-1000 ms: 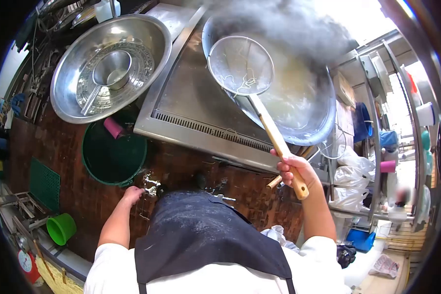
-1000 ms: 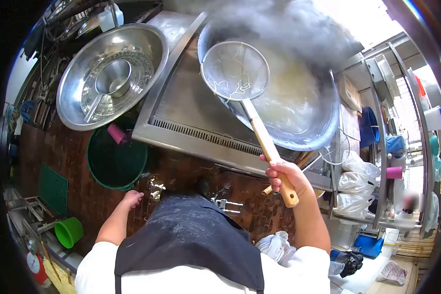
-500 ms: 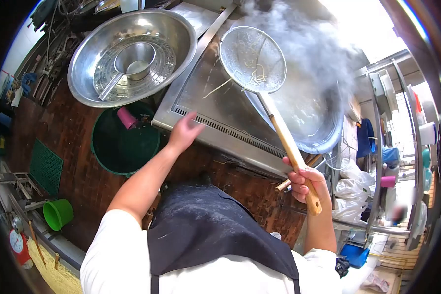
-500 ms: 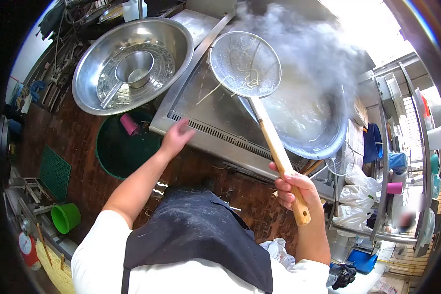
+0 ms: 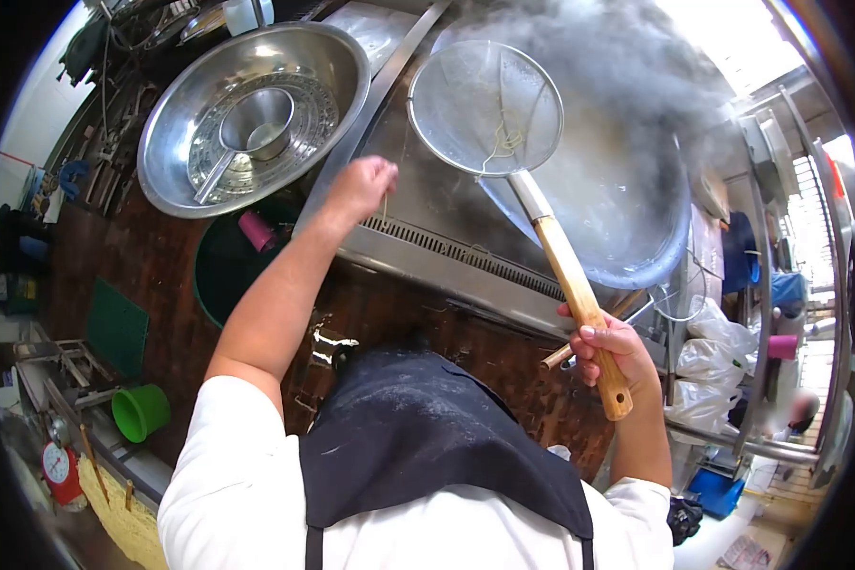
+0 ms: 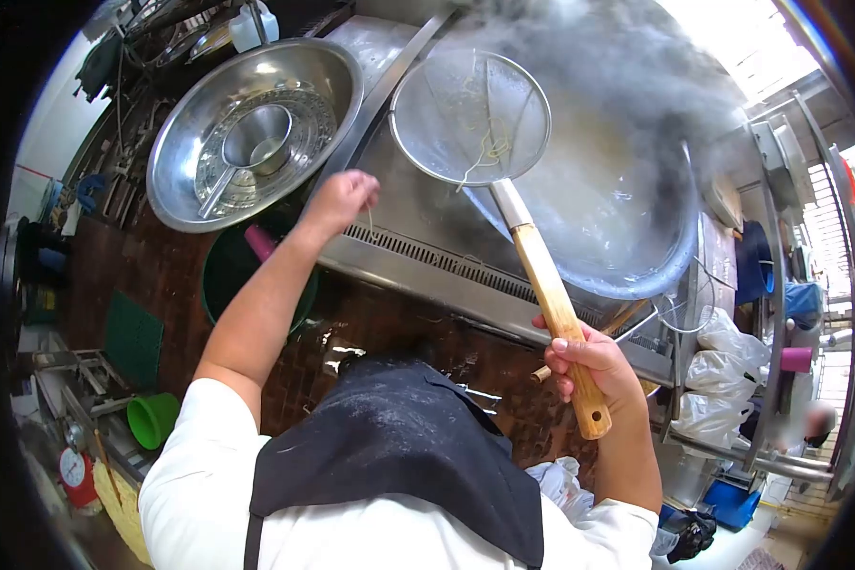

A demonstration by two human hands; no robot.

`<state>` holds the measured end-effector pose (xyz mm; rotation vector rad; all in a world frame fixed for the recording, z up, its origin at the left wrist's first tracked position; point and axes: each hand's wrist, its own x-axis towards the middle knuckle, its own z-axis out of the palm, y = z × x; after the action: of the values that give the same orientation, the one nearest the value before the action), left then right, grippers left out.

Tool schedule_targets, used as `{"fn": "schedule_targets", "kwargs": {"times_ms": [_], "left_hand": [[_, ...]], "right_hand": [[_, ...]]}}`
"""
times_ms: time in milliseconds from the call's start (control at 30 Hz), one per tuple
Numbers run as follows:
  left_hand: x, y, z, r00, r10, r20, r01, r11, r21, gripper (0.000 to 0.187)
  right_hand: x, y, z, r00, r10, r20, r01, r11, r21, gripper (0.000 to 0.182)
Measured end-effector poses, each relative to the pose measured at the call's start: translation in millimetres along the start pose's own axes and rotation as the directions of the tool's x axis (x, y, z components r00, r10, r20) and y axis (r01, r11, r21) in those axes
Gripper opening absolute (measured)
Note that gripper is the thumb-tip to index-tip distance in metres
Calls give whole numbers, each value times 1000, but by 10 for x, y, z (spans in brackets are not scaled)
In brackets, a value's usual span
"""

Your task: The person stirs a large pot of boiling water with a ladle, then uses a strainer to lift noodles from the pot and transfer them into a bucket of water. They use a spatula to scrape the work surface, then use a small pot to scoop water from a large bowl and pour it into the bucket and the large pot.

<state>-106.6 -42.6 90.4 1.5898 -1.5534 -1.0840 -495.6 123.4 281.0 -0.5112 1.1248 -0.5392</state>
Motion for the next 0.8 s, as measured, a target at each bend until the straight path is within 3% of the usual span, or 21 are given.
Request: {"fn": "schedule_targets", "kwargs": {"times_ms": [67,100,133,167,200,267,300,400,533,633,667,700,733,800], "left_hand": [[-110,366,-150,902,356,-243,-285,916,281,29],[-177,554,-226,907,344,-245,-270,918,290,29],[-234,739,-302,969,163,-183,-173,984,-35,27],[-259,827,-342,998,10,-69,-33,937,-347,27],[-258,813,-341,997,2,-76,-28,940,-339,27],[-235,792,-351,967,201,-154,-239,925,-294,27],[-280,817,-357,951,246,-188,-275,950,-146,28],[-423,747,-356,950,220,-223,-245,965,-95,28],[-956,166,-259,987,35,-159,-72,970,-233,26],[-1829,-662,-58,984,-147,-98,150,988,22,31],[-2194,-824,-46,962,-272,17,269,957,111,32],[-2542,-1147,-74,899,-414,138,351,873,338,35],[-2933,-1326,-90,842,-534,80,454,780,431,39],[-3756,-2059,-136,718,-690,96,595,680,428,43]], "right_hand": [[46,-9,-89,1000,-19,-5,19,1000,-7,52],[74,-5,-152,1000,-23,9,23,1000,-1,51],[98,-8,-193,1000,-12,22,12,1000,1,51],[123,-17,-224,999,-17,38,17,1000,-5,51],[144,-21,-252,998,-22,54,23,1000,-11,51],[197,-34,-300,996,-22,82,23,1000,-8,51],[216,-41,-322,995,-29,98,30,1000,-5,51],[280,-91,-362,989,-33,145,37,999,-25,51],[377,-168,-366,984,-8,177,16,999,-47,51],[448,-180,-295,979,-7,203,28,995,-99,49],[474,-172,-218,978,-29,204,52,993,-109,49],[525,-147,-100,980,-28,199,53,991,-123,48],[588,-118,79,974,-24,224,56,989,-137,48],[654,-41,420,969,23,246,15,988,-151,47]]}}
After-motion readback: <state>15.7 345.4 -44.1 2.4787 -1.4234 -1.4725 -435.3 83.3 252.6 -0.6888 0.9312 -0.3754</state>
